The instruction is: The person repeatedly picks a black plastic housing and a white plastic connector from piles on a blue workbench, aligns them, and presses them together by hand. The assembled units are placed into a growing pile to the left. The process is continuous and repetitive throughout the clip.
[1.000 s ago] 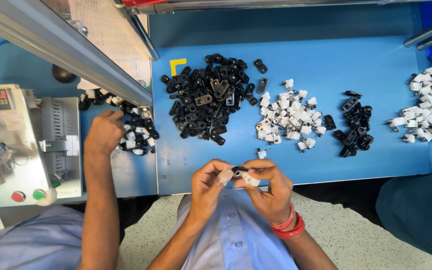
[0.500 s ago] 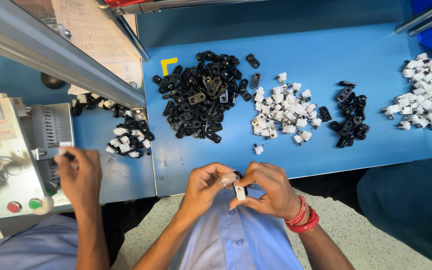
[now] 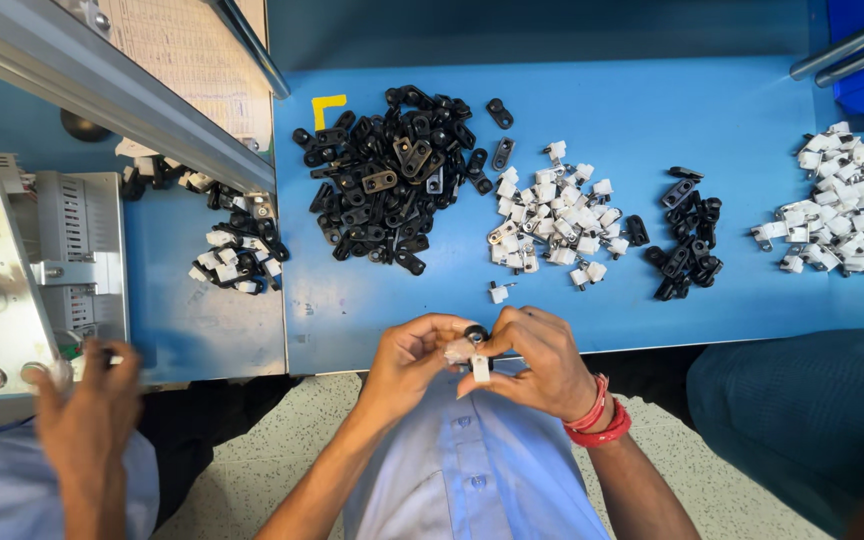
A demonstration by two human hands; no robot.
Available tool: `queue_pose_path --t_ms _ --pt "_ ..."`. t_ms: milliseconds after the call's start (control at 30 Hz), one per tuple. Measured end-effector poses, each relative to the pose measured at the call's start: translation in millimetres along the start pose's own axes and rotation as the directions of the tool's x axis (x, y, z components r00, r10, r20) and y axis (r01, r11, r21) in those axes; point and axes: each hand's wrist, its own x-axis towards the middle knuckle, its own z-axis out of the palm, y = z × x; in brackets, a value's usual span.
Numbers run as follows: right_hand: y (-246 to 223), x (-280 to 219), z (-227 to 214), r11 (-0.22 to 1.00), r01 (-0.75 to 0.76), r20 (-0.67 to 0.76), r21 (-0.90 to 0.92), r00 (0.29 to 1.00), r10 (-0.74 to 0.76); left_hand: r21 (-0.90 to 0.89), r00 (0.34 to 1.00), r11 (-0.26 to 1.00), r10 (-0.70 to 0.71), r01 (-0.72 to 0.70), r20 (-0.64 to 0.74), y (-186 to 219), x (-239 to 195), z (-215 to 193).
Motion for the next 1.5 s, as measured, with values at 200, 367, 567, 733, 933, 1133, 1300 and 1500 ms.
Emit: queue_pose_path --t_ms 200,367,567,733,933,1133,1300,1500 --pt "6.2 2.8 -0.8 0.996 -0.016 -0.060 0.085 0.998 0.022 0.000 0.993 0.999 0.038 -0.038 0.115 16.0 -6.2 -1.3" --pt "5.6 3.8 14.5 0.995 -0.014 -0.124 0.096 0.992 0.026 -0.015 0.992 0.994 0.108 -0.107 0.069 18.2 -3.6 3.0" --pt "2.0 6.4 25.8 0.943 -0.269 0.012 0.195 0.962 0.272 0.136 0.995 0.986 0.093 -0.099 0.045 25.0 -4.1 -25.2" --pt "2.8 7.7 28.8 0.917 -0.371 0.148 0.148 0.925 0.351 0.153 0.995 0.987 0.040 -0.054 0.093 17.8 -0.6 -36.3" --pt "9.2 3.2 12.9 0.896 -0.401 0.201 0.190 0.909 0.364 0.062 1.000 0.998 -0.020 0.019 0.004 9.4 -5.8 -33.0" --pt "21.9 -3.4 -0.8 0.960 -0.263 0.151 0.097 0.957 0.247 0.018 0.999 1.000 0.022 -0.021 -0.043 5.4 -7.7 -12.7" --pt "28.0 -4.0 -4.5 0.985 -0.149 0.146 0.084 0.980 0.135 -0.044 0.997 0.998 0.047 -0.050 -0.061 0.5 -10.2 -2.7" --pt "26.9 -1.2 9.0 0.982 -0.080 0.063 0.170 0.996 0.070 0.042 0.988 0.996 0.089 -0.085 -0.126 -4.2 -11.5 2.1"
